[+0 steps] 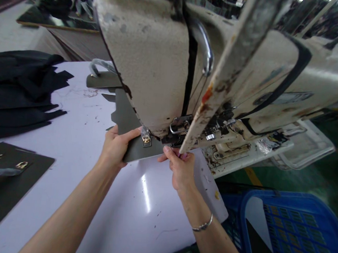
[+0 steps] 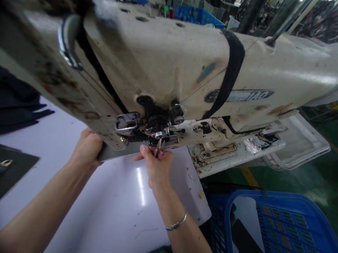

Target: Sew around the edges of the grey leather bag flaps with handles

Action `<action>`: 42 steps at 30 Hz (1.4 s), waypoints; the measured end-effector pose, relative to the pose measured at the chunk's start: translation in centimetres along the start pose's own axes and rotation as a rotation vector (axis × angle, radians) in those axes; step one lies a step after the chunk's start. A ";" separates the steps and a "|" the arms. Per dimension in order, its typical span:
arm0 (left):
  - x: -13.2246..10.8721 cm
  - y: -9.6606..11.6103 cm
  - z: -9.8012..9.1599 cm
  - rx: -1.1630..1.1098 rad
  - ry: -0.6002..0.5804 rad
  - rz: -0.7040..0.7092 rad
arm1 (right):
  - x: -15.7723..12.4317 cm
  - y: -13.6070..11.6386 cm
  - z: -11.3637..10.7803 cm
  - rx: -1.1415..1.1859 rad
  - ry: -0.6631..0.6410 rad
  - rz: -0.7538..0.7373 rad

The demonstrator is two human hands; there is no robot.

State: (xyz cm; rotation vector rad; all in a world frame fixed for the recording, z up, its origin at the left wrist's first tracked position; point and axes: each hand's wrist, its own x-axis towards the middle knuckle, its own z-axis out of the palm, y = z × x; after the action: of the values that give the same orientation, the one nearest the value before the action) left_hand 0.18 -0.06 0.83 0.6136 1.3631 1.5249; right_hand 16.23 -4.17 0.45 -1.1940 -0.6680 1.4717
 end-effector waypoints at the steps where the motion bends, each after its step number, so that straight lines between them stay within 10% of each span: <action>1: 0.0 0.1 0.0 0.001 -0.010 0.005 | 0.0 0.0 0.1 0.004 0.002 0.003; 42: -1.0 0.6 0.6 -0.016 0.037 -0.036 | -0.4 1.0 -0.1 -0.038 0.021 -0.035</action>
State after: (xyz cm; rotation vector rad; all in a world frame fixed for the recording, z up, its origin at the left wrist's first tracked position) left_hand 0.87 -0.64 1.76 0.5502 1.3816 1.5233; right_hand 15.90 -4.84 -0.32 -1.2191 -0.7020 1.4208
